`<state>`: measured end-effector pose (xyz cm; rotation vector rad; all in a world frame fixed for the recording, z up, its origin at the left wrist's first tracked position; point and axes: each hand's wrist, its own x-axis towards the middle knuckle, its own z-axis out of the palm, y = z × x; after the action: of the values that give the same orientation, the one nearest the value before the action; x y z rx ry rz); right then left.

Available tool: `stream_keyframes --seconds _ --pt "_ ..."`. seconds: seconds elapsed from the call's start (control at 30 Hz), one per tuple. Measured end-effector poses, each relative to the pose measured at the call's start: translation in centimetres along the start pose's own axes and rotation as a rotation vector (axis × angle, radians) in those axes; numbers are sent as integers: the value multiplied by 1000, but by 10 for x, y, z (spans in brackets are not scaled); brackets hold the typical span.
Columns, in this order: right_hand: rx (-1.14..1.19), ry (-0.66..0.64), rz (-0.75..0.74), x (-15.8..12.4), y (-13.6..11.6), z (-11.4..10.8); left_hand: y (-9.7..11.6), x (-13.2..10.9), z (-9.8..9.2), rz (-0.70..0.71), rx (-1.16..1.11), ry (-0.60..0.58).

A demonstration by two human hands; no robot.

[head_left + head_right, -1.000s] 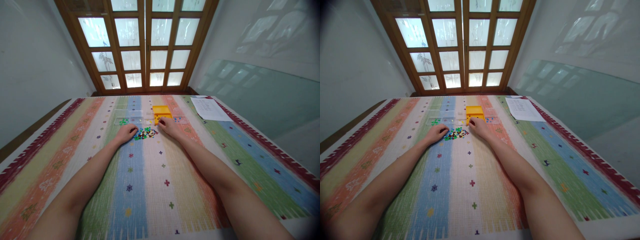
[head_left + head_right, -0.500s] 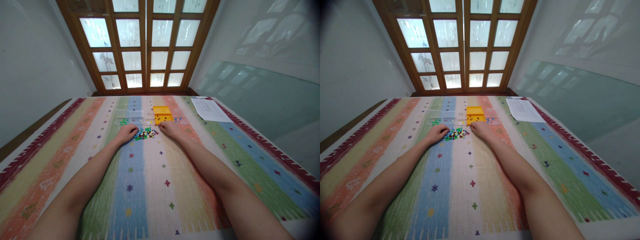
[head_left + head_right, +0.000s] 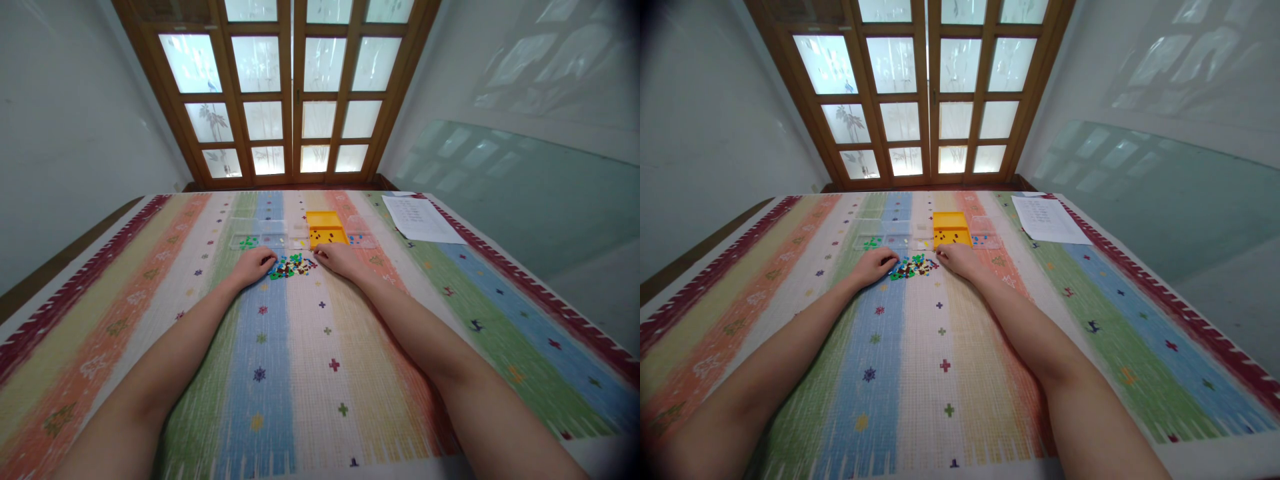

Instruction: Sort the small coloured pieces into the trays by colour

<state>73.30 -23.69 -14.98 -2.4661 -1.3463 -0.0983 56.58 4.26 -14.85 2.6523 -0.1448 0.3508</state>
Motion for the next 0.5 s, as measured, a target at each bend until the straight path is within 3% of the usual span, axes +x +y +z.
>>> stream_keyframes --seconds 0.33,0.4,0.5 --pt "-4 -44 -31 -1 -3 -2 -1 1 0 13 -12 11" --pt "-10 -1 -22 0 -2 -5 -1 1 0 17 -14 12" --pt "-8 182 68 2 4 -13 -2 1 1 18 -13 13"
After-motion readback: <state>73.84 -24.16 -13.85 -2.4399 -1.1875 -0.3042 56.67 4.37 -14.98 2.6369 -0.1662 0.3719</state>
